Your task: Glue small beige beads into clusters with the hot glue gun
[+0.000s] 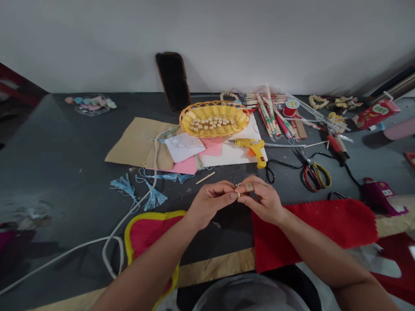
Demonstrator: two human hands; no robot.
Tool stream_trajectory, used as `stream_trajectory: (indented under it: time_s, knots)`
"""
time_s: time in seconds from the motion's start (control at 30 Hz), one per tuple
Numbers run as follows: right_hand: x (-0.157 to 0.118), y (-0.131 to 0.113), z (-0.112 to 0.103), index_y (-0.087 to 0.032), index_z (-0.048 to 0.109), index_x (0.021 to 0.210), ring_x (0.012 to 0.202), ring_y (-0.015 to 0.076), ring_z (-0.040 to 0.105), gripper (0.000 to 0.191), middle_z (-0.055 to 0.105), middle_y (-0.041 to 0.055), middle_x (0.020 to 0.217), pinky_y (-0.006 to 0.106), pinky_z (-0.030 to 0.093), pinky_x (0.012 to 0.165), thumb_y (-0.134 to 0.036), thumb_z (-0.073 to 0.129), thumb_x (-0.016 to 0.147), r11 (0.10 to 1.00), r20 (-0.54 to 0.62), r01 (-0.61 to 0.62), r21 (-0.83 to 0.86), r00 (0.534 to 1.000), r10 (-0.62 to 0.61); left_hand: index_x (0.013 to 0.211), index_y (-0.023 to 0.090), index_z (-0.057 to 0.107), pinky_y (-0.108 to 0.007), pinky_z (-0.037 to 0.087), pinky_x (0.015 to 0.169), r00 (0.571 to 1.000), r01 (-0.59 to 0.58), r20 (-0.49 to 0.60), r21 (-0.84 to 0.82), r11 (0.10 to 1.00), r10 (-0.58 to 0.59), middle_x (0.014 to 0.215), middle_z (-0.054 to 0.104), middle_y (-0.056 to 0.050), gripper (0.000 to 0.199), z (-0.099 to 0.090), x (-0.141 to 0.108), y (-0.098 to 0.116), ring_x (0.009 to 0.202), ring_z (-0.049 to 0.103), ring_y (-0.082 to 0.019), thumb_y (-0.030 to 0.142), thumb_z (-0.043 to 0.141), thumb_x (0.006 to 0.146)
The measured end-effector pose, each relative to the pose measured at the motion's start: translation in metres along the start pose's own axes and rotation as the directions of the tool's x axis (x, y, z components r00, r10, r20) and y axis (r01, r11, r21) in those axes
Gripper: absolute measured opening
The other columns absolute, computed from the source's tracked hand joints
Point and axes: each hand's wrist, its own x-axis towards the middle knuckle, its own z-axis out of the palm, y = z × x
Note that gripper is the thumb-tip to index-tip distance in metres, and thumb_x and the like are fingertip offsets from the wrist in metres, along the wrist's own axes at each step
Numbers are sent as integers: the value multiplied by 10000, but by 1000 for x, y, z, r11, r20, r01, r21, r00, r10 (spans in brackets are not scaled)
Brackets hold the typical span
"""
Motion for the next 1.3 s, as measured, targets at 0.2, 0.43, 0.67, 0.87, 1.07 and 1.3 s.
stream_trajectory:
  time_s: [0.2, 0.43, 0.67, 0.87, 1.07, 1.3]
  knots:
    - [0, 1, 0, -212, 678, 1014, 836, 158, 640, 135, 669, 60, 874, 290, 556, 737, -218, 644, 883, 1000, -1, 13, 18, 1000, -13, 705, 173, 763, -247, 389, 749, 1000, -5, 5, 6, 1000, 5, 800, 605, -24, 122, 0, 1, -1, 775, 536, -130, 270, 738, 774]
    - [-1, 5, -1, -197, 675, 1050, 817, 156, 654, 200, 684, 69, 905, 281, 563, 722, -239, 682, 855, 999, -17, -1, 50, 1000, 2, 686, 157, 744, -238, 389, 722, 1000, -9, 13, -59, 998, 9, 767, 608, -20, 140, -1, 1, 0, 745, 530, -123, 270, 746, 769]
    - [-1, 3, -1, -198, 669, 1011, 784, 145, 642, 158, 663, 59, 870, 258, 545, 671, -190, 666, 854, 1000, -14, 28, -1, 1000, -28, 703, 162, 757, -243, 392, 720, 1000, -18, -1, -37, 999, 18, 774, 617, -26, 151, -2, 1, -3, 737, 527, -126, 298, 750, 766]
    - [-1, 2, -2, -193, 662, 1002, 766, 143, 634, 144, 652, 60, 870, 258, 544, 653, -200, 654, 859, 999, -28, 29, -33, 999, -30, 753, 176, 781, -249, 407, 746, 1000, -10, -9, -52, 999, 9, 814, 633, -33, 128, -3, 2, -4, 761, 540, -131, 302, 759, 756]
    - [0, 3, -2, -193, 653, 1009, 788, 145, 635, 146, 649, 62, 878, 261, 554, 664, -195, 648, 863, 997, -15, 41, -63, 999, -42, 761, 189, 789, -256, 424, 798, 1000, -6, -7, -58, 998, 5, 858, 646, -41, 86, -2, 2, -4, 828, 578, -146, 266, 786, 724]
    - [0, 4, -2, -201, 650, 1010, 795, 149, 639, 144, 653, 61, 885, 266, 557, 673, -199, 643, 866, 994, -9, 56, -90, 998, -57, 765, 204, 792, -254, 423, 801, 1000, -28, -14, -34, 999, 28, 867, 648, -33, 62, -2, 2, -4, 828, 578, -137, 255, 782, 731]
